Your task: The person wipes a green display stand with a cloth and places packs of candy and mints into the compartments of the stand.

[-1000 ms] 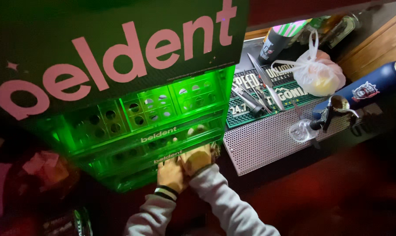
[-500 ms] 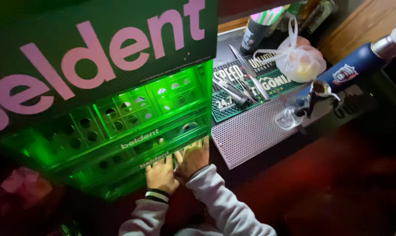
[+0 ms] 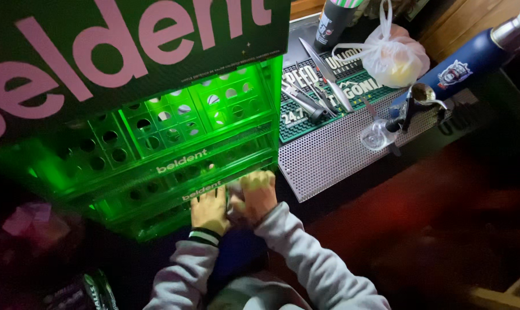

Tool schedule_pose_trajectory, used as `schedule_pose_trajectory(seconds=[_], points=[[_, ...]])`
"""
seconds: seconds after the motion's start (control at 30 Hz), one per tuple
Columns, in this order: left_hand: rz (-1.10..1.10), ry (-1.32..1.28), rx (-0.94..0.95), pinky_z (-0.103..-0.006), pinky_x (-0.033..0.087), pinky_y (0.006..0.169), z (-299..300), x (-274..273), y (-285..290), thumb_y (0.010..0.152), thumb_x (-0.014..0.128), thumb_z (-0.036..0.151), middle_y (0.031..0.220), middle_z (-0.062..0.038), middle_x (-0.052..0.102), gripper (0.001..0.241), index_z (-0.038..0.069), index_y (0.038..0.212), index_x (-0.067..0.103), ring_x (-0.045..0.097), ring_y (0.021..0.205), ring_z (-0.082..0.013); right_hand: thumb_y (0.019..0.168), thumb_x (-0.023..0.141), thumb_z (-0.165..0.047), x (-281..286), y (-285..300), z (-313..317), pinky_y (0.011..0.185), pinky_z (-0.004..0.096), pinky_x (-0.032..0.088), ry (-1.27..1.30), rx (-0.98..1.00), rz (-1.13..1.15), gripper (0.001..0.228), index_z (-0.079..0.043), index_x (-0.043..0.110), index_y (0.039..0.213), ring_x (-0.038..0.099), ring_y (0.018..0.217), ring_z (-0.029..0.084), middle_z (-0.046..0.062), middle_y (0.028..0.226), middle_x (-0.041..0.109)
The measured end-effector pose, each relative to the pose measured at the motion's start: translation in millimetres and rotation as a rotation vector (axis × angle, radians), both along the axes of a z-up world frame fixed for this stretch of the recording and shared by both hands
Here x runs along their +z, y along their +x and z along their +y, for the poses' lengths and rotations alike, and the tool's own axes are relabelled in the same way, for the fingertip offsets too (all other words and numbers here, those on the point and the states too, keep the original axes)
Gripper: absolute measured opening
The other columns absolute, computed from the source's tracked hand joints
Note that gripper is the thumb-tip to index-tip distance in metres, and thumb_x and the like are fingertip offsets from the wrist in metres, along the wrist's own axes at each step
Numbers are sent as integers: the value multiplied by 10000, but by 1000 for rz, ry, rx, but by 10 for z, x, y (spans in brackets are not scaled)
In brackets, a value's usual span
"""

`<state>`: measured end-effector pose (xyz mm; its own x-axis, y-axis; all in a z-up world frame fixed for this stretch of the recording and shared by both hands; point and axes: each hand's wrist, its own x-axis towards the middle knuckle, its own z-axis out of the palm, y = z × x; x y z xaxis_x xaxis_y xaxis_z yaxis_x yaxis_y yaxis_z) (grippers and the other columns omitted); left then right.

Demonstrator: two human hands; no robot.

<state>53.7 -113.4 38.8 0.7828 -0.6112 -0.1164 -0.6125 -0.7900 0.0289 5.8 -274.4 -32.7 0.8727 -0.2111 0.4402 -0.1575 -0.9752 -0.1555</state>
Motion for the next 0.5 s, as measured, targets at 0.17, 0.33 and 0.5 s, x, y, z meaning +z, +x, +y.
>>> schedule_pose_trajectory(seconds=[0.17,0.33,0.5], points=[[131,67,-5,-660,242,1197,102,-866,145,629,756,630,1629,-88,327,1205,222,1621,206,299,1516,-350,724,628,-352,-14,-650,-227,1170,566,248,152,-43,-35,563,-169,637,1256,568,1163,263,52,1097,645],[180,75,-4,-630,303,1173,62,-401,81,552,872,615,1540,-126,457,1295,165,1598,256,423,1438,-357,671,647,-268,210,-557,-222,1121,445,362,163,-90,-158,613,-166,676,1275,605,1178,215,24,1150,679],[133,58,18,-626,314,1163,46,-437,50,677,758,597,1531,-125,469,1141,172,1608,256,438,1429,-354,776,671,-377,65,-146,-213,1092,514,321,32,-42,-186,564,-75,673,1252,561,1273,259,95,1286,681]])
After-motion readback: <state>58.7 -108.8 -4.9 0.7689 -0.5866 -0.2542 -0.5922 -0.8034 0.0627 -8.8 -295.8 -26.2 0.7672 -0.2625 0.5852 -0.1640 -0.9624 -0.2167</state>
